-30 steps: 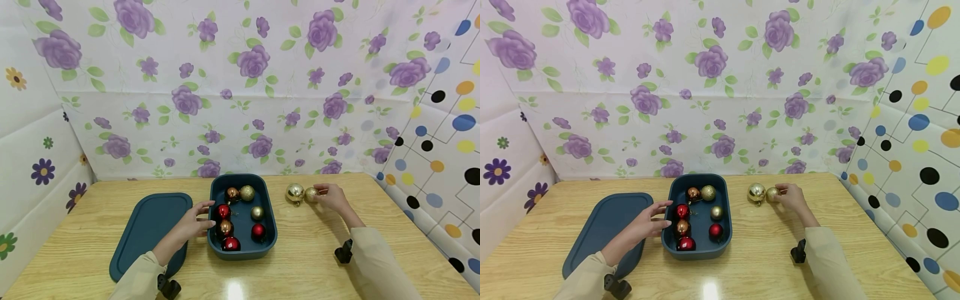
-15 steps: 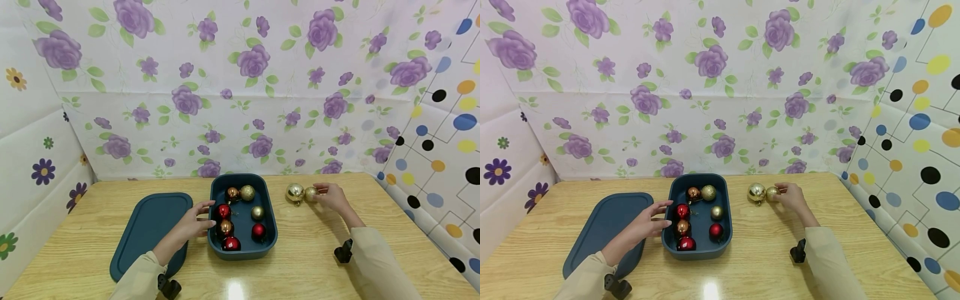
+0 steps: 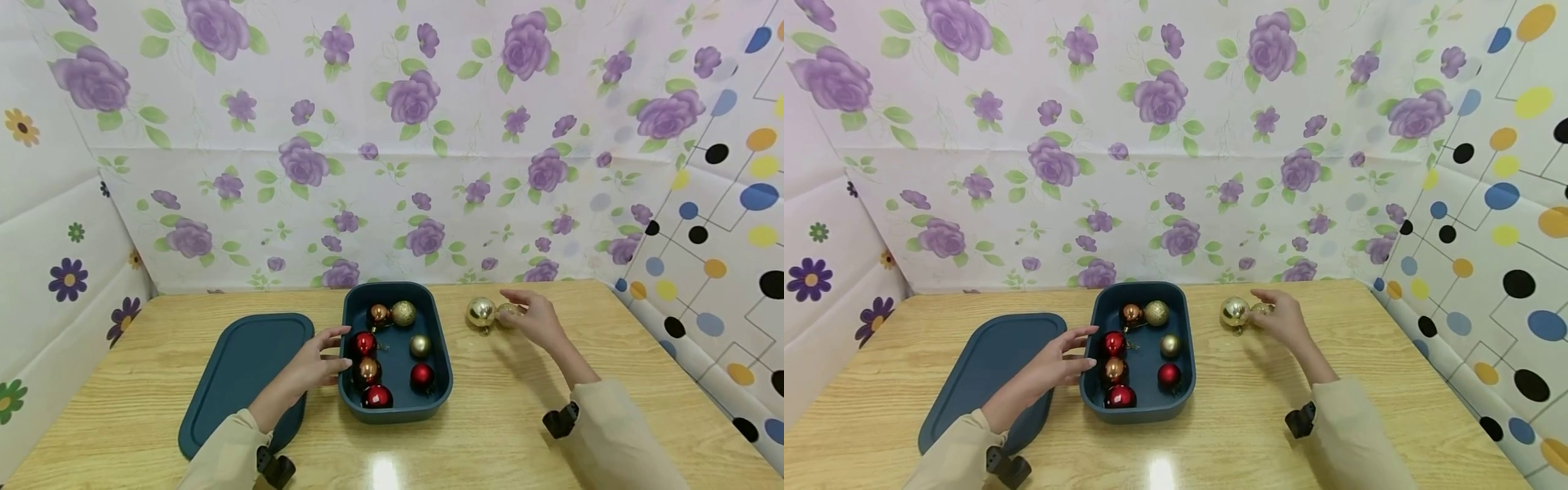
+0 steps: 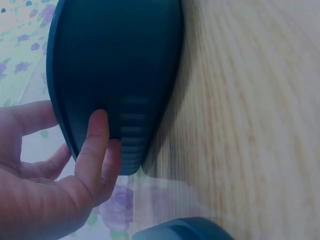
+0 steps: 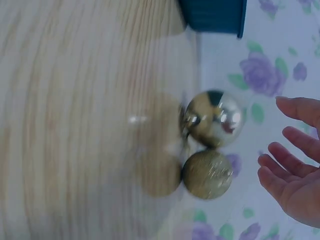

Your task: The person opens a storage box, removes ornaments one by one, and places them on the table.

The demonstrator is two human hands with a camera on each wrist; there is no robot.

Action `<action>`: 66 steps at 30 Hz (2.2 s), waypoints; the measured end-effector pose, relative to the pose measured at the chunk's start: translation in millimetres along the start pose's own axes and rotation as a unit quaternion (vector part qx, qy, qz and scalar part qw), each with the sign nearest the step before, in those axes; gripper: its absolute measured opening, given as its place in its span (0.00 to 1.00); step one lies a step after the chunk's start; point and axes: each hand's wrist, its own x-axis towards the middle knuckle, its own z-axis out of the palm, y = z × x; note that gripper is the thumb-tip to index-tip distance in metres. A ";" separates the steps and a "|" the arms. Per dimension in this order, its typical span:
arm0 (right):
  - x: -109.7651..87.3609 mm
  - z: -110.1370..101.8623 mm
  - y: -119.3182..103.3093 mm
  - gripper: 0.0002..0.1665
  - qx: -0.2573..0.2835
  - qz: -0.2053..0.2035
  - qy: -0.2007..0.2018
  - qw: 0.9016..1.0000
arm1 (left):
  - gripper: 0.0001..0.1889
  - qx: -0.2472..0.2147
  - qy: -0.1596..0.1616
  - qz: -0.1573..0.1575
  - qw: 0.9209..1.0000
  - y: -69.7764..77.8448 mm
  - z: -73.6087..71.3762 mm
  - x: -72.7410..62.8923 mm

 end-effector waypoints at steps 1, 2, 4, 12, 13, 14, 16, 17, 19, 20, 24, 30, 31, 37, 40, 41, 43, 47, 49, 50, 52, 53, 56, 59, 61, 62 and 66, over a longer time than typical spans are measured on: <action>-1.1 1.9 -5.0 0.28 0.007 -0.008 -0.002 1.000 | 0.30 0.001 0.000 -0.001 1.000 0.1 -0.1 0.1; -2.2 4.0 -10.2 0.28 0.016 -0.015 -0.006 1.000 | 0.30 0.003 0.001 -0.002 1.000 0.2 -0.1 0.1; -4.2 8.4 -18.9 0.28 0.029 -0.032 -0.013 0.999 | 0.30 0.004 0.002 -0.003 1.000 0.7 -0.1 -0.1; -13.4 32.4 -52.0 0.28 0.043 -0.105 -0.039 0.993 | 0.30 -0.005 -0.002 0.002 1.000 0.4 0.4 -0.5; -14.7 36.1 -56.0 0.28 0.038 -0.113 -0.041 0.992 | 0.30 -0.006 -0.003 0.003 1.000 0.2 0.4 -0.4; -16.1 39.5 -59.9 0.28 0.036 -0.122 -0.046 0.991 | 0.30 -0.006 -0.003 0.004 1.000 0.1 0.4 -0.3; -18.6 46.1 -67.3 0.27 0.034 -0.140 -0.058 0.988 | 0.30 -0.007 -0.003 0.005 1.000 -0.1 0.4 -0.4; -19.9 48.7 -70.7 0.27 0.040 -0.144 -0.070 0.986 | 0.30 -0.007 -0.003 0.005 1.000 0.1 0.5 -0.5; -22.5 54.1 -78.0 0.27 0.045 -0.152 -0.090 0.983 | 0.30 -0.009 -0.004 0.006 1.000 0.3 0.5 -0.7; -23.6 56.8 -81.4 0.27 0.050 -0.156 -0.103 0.981 | 0.30 -0.009 -0.004 0.006 1.000 0.3 0.5 -0.7; -27.5 68.9 -92.8 0.25 0.053 -0.177 -0.149 0.971 | 0.30 -0.007 -0.004 0.005 1.000 0.5 0.3 -0.8; -31.7 88.9 -104.3 0.23 0.054 -0.210 -0.200 0.956 | 0.30 -0.003 -0.003 0.003 1.000 -0.1 -0.1 -0.1; -32.2 91.8 -106.0 0.23 0.049 -0.216 -0.207 0.953 | 0.30 -0.004 -0.003 0.003 1.000 -0.4 -0.1 0.1; -33.3 105.4 -113.7 0.22 0.041 -0.229 -0.260 0.937 | 0.30 -0.010 -0.005 0.004 1.000 -2.2 0.1 1.4; -33.2 111.7 -115.7 0.23 0.034 -0.224 -0.286 0.931 | 0.30 -0.008 -0.004 0.004 1.000 -2.2 0.2 1.3; -33.3 113.5 -116.2 0.22 0.032 -0.220 -0.294 0.929 | 0.30 -0.006 -0.004 0.005 1.000 -2.1 0.2 1.1; -33.3 117.2 -116.7 0.22 0.027 -0.213 -0.307 0.927 | 0.29 -0.003 -0.003 0.006 1.000 -2.1 0.3 1.0; -33.5 123.4 -117.5 0.19 0.018 -0.208 -0.324 0.923 | 0.29 -0.003 -0.003 0.007 1.000 -1.7 0.6 0.6; -33.5 126.2 -117.7 0.18 0.011 -0.210 -0.328 0.921 | 0.29 -0.003 -0.002 0.006 1.000 -1.7 0.8 0.5; -33.4 127.4 -118.0 0.18 0.008 -0.211 -0.329 0.920 | 0.29 -0.003 -0.002 0.005 1.000 -1.8 0.9 0.4; -33.6 129.1 -118.7 0.17 0.001 -0.213 -0.330 0.920 | 0.29 -0.003 -0.001 0.005 1.000 -1.7 1.1 0.4; -33.7 129.7 -119.2 0.17 -0.003 -0.214 -0.328 0.920 | 0.29 -0.003 0.000 0.005 1.000 -1.7 1.2 0.4; -33.7 130.2 -121.3 0.17 -0.011 -0.217 -0.325 0.920 | 0.29 -0.004 -0.001 0.006 1.000 -1.2 1.4 0.3; -33.9 130.7 -122.3 0.17 -0.015 -0.215 -0.324 0.921 | 0.29 -0.005 0.000 0.005 1.000 -0.8 1.4 0.2; -34.1 131.2 -122.4 0.17 -0.018 -0.215 -0.324 0.921 | 0.29 -0.003 0.000 0.005 1.000 -0.5 1.1 -0.2; -34.1 131.3 -122.2 0.17 -0.018 -0.215 -0.324 0.921 | 0.29 -0.003 0.002 0.004 1.000 -0.5 1.0 -0.3; -34.5 130.0 -121.0 0.17 -0.013 -0.216 -0.321 0.922 | 0.29 -0.001 0.002 0.004 1.000 -0.3 1.1 -0.3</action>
